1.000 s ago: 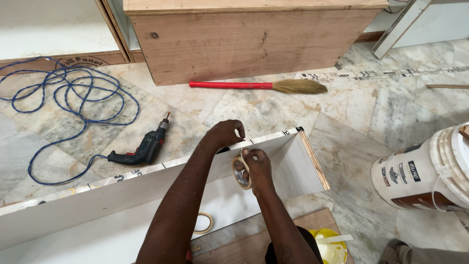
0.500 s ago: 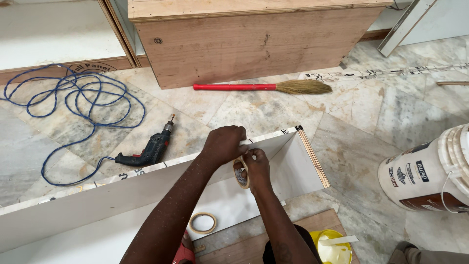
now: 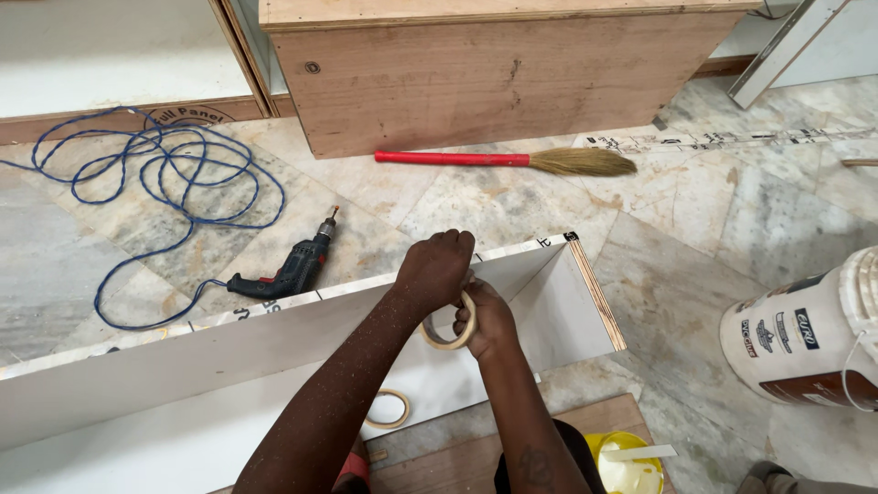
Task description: The person retrieves a roll of masking tape and applies it along the top edge of a white wooden cabinet frame. They carefully smooth the tape down with their fingers to ensure it adheres properly to the surface.
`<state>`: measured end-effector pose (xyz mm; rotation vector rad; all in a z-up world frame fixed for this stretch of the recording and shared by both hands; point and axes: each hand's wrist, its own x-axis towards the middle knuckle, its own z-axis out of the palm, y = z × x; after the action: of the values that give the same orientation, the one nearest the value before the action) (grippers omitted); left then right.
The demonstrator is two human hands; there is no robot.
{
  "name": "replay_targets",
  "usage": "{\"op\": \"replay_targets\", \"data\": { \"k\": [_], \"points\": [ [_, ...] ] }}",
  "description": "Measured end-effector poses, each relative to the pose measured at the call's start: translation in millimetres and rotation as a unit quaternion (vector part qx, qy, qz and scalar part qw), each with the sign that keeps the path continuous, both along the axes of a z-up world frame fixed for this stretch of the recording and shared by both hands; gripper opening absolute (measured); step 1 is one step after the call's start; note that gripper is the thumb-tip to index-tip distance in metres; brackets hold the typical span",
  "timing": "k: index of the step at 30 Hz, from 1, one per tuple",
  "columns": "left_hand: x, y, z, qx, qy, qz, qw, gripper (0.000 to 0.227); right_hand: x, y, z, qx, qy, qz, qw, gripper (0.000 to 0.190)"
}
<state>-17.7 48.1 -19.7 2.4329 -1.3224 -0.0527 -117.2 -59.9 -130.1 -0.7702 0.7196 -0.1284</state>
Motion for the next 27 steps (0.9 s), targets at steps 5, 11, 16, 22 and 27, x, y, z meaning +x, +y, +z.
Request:
{"op": "replay_targets", "data": {
  "k": [5, 11, 16, 22, 27],
  "points": [
    [-1.4, -2.6, -10.4, -0.004, -0.04, -0.004, 0.999, 0.038, 9.0, -2.4, -73.5, 0.233, 0.031, 0.002, 0.972, 0.013],
    [-8.0, 0.3, -17.6, -0.019, -0.133, -0.012, 0.991, 0.037, -32.0, 55.0, -110.4, 0.201, 0.061, 0.024, 0.977, 0.017],
    [-14.3, -0.1, -13.3, 0.012, -0.157, -0.004, 0.988, 0.045, -49.3, 55.8, -72.1, 0.01, 0.081, 0.039, 0.996, 0.026],
    [19.9, 41.4, 39.8, -0.094, 0.083, -0.012, 0.992, 0.065, -62.7, 58.6, 32.2, -0.201, -0.005, 0.098, 0.975, 0.045],
    [15.7, 49.3, 58.4, -0.013, 0.266, -0.053, 0.963, 0.05, -55.5, 69.3, 87.4, -0.217, -0.09, 0.078, 0.969, 0.05]
  ]
}}
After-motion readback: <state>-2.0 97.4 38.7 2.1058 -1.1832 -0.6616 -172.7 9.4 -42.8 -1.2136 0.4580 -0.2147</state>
